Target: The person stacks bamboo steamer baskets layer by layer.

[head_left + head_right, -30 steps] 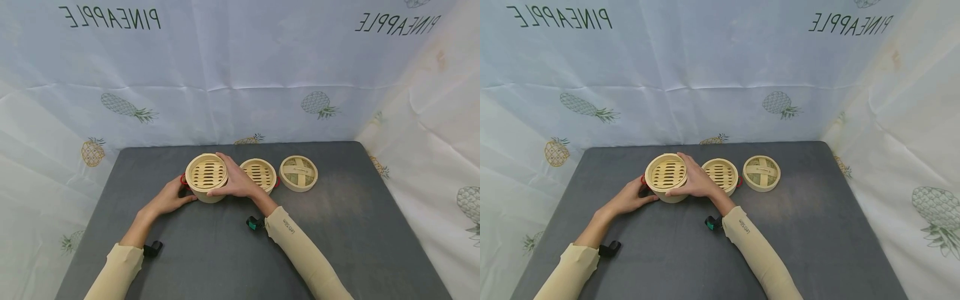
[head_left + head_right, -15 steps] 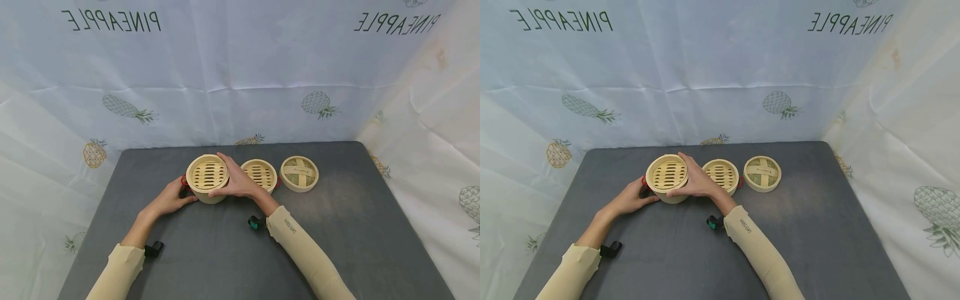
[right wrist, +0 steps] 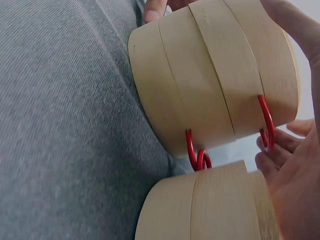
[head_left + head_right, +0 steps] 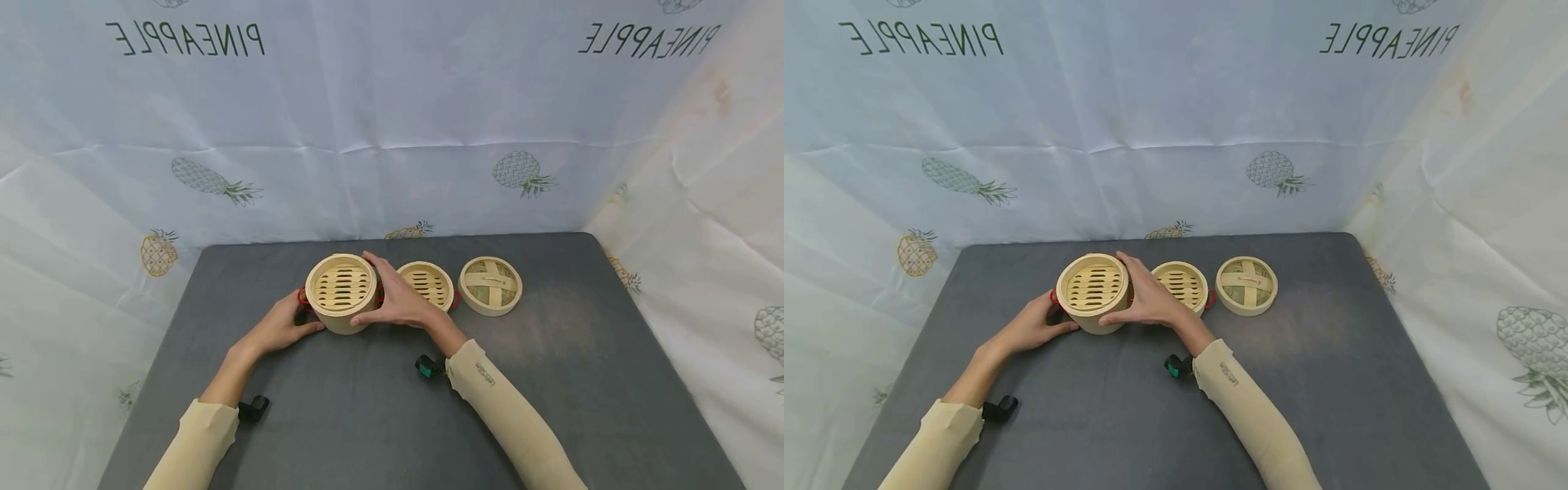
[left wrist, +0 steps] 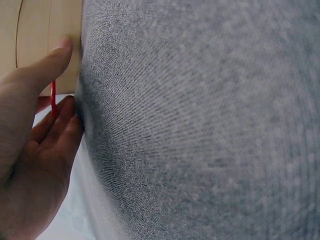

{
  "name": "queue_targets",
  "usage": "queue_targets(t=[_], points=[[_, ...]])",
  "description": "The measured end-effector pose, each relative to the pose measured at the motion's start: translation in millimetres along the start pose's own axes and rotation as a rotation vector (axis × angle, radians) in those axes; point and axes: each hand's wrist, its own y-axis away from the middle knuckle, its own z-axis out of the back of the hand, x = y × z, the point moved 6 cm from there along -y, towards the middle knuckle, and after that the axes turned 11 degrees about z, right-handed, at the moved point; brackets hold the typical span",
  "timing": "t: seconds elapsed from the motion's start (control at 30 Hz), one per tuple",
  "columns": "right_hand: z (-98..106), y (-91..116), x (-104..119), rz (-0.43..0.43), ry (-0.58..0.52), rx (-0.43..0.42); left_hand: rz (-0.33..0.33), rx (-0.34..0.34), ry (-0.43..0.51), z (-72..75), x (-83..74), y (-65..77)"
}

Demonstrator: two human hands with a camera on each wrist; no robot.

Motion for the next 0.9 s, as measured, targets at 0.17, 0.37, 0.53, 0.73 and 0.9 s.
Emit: queue_targets(t=[0.17, 0.37, 0.53, 0.73, 0.9], points=[[4.7, 7.0, -0.6, 0.006, 0.041, -0.005, -0.002, -0.009, -0.002, 1.0, 0.5, -0.6], [15.1, 21.1, -3.0, -0.006, 0.068, -0.020, -0.006, 0.004, -0.002, -0.3, 0.4, -3.5], [21.8, 32.2, -3.3, -0.007, 0.066, -0.030, 0.005, 0.009, 0.013, -0.3, 0.1, -2.4], [32.4, 42.0, -4.8, -0.025, 0.094, -0.067, 0.000, 0.001, 0.009, 0.7, -0.2, -0.8], [43.4, 50.7, -4.5, -0.018, 0.117, -0.100, -0.005, -0.001, 0.014, 1.4, -2.2, 0.3]])
